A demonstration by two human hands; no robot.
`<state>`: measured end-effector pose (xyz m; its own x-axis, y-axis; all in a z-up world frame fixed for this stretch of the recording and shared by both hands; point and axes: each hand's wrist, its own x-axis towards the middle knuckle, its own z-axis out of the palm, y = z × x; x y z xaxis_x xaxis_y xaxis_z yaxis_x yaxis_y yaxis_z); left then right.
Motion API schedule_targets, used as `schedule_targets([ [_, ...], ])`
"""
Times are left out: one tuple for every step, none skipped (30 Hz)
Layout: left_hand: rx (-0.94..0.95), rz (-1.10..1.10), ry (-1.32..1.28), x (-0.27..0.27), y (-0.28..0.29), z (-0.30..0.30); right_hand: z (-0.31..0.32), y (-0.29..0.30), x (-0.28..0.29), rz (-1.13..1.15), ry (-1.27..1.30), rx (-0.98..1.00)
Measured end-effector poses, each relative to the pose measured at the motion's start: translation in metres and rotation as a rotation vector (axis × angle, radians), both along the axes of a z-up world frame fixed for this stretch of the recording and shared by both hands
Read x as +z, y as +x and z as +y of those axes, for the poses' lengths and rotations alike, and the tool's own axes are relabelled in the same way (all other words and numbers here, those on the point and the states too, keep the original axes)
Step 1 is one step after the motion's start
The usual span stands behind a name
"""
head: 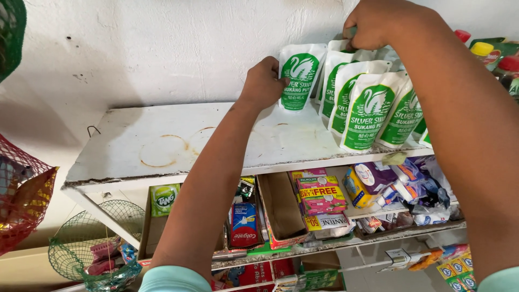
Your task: Wiping dust off packaged food pouches and arranging them neatly on a store shelf.
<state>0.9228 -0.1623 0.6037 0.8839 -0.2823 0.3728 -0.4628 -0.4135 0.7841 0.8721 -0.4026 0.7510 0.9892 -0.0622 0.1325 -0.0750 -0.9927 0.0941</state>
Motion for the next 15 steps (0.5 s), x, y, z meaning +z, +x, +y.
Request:
schedule_targets([
  [-0.005, -0.009, 0.015, -0.001, 0.001, 0.001, 0.0, 0.001, 0.0, 0.009, -0.001, 0.004],
  [-0.011, -0.017, 0.031, -0.001, 0.002, 0.002, -0.001, 0.003, -0.001, 0.018, -0.001, 0.008],
  [-0.011, -0.016, 0.032, 0.0, 0.0, 0.002, -0.003, 0.006, -0.003, 0.019, 0.0, 0.008],
  [-0.033, 0.031, -0.016, 0.001, -0.001, 0.002, -0.005, 0.01, -0.006, 0.005, -0.021, 0.017],
  [-0.055, 0.076, -0.064, 0.003, -0.003, 0.002, -0.007, 0.014, -0.007, -0.01, -0.042, 0.026],
  [-0.055, 0.076, -0.063, 0.003, -0.004, 0.003, 0.0, 0.008, -0.005, -0.011, -0.041, 0.027],
  [-0.041, 0.055, -0.036, 0.004, -0.005, 0.003, 0.007, 0.002, -0.002, -0.005, -0.041, 0.011],
  [-0.027, 0.034, -0.008, 0.005, -0.005, 0.003, 0.013, -0.003, 0.001, 0.001, -0.04, -0.005],
  [-0.028, 0.036, -0.008, 0.006, -0.006, 0.003, 0.007, 0.002, -0.002, 0.003, -0.04, -0.006],
  [-0.014, 0.015, 0.017, 0.007, -0.007, 0.003, 0.002, 0.007, -0.006, 0.002, -0.032, -0.002],
  [0.001, -0.006, 0.043, 0.008, -0.008, 0.004, -0.002, 0.012, -0.009, -0.001, -0.023, 0.004],
  [0.001, -0.005, 0.043, 0.007, -0.008, 0.004, 0.0, 0.01, -0.007, 0.0, -0.023, 0.005],
  [0.004, -0.023, 0.04, 0.006, -0.008, 0.003, 0.002, 0.009, -0.005, 0.01, -0.027, 0.015],
  [0.007, -0.041, 0.036, 0.005, -0.008, 0.003, 0.004, 0.007, -0.004, 0.02, -0.03, 0.025],
  [0.009, -0.041, 0.035, 0.003, -0.007, 0.002, 0.005, 0.006, -0.003, 0.021, -0.031, 0.027],
])
